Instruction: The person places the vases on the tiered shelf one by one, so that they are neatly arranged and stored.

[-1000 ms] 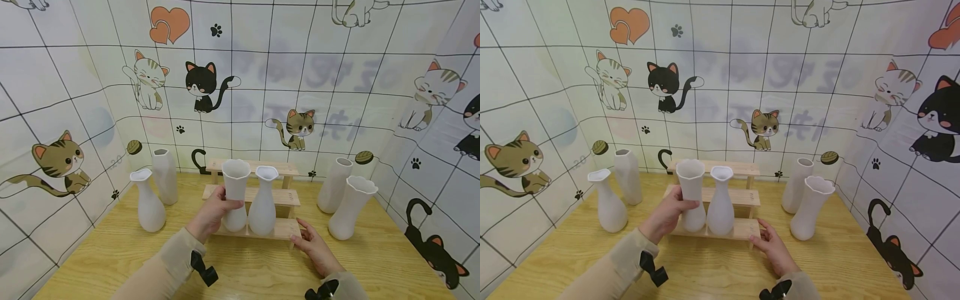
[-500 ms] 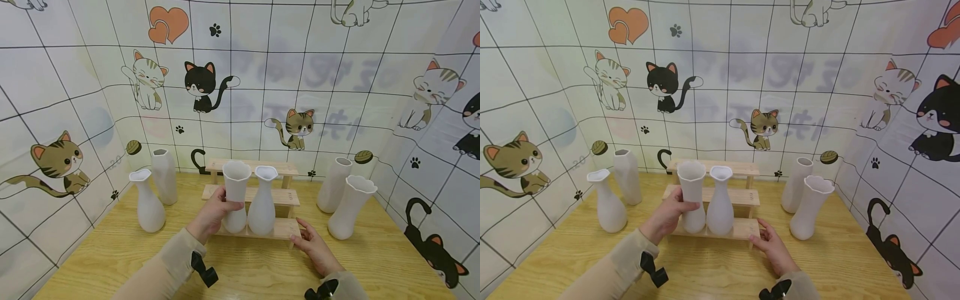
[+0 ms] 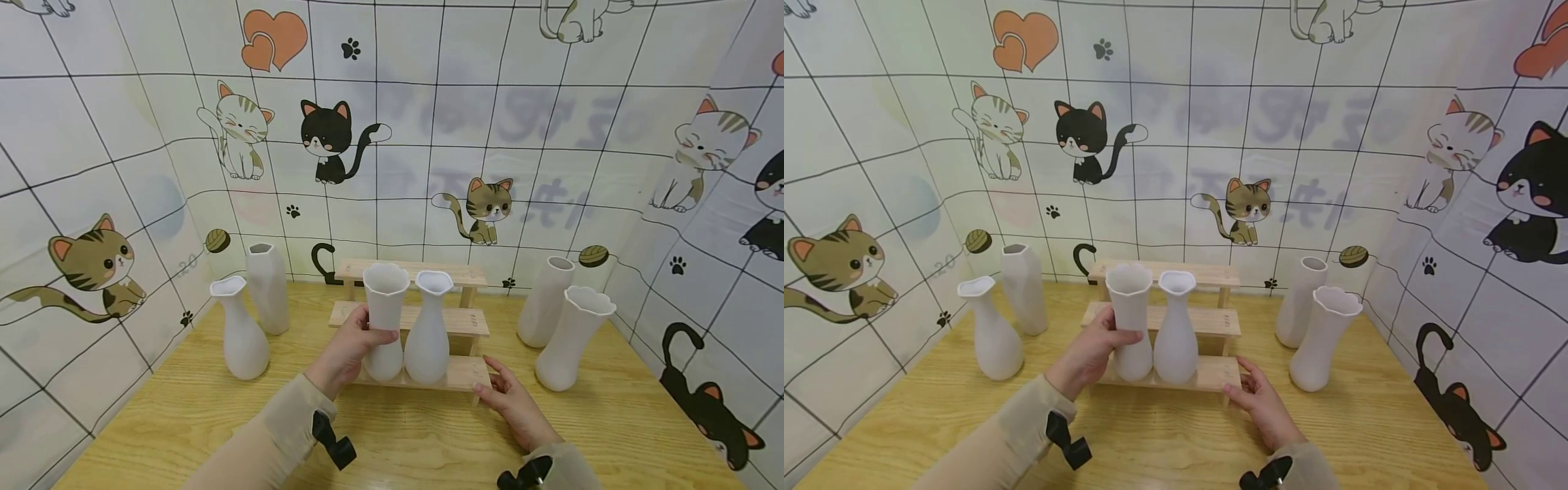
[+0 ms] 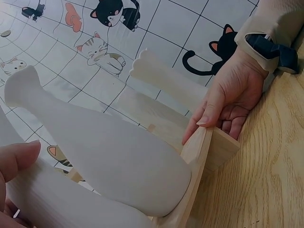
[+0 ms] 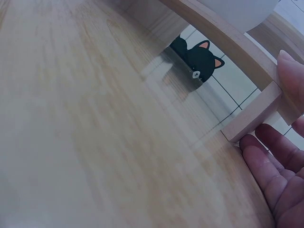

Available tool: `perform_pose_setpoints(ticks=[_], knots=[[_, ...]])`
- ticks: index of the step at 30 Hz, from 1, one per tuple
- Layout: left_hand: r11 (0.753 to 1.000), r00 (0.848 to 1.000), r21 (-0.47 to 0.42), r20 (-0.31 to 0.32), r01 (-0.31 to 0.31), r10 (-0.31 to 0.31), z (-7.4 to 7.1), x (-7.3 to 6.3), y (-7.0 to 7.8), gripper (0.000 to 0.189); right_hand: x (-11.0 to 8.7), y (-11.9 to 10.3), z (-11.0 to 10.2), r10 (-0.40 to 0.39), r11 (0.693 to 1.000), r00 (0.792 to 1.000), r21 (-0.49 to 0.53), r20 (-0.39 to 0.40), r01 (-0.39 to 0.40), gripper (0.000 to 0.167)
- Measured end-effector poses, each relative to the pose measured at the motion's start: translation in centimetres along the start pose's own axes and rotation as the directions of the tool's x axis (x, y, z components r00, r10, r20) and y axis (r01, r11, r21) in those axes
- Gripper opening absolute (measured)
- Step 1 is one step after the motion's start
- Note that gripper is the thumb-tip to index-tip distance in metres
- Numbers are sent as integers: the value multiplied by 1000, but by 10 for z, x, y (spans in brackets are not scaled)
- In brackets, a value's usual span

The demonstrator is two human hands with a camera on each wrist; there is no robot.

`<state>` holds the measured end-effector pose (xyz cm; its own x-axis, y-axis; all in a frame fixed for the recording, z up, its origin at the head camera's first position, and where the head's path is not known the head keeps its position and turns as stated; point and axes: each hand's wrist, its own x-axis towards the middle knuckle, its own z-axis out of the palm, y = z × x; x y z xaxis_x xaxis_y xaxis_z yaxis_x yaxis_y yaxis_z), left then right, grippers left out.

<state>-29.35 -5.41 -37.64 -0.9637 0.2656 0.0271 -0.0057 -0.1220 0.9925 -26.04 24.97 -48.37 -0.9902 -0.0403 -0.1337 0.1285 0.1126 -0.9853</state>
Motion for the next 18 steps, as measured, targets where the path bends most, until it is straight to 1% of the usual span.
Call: perform_pose_setpoints(ticks=[6, 13, 18], knots=[[1000, 1000, 9, 2, -6, 6, 0, 0, -1, 60, 0, 0, 0, 3, 1000, 1000, 5, 0, -3, 73], [1000, 1000, 0, -13, 5, -5, 1, 0, -1, 60, 0, -1, 0, 3, 1000, 1000, 8, -1, -3, 72], [1000, 1000, 11, -10, 15, -14, 0, 1, -2, 59, -1, -1, 0, 3, 1000, 1000, 4, 2, -3, 73]])
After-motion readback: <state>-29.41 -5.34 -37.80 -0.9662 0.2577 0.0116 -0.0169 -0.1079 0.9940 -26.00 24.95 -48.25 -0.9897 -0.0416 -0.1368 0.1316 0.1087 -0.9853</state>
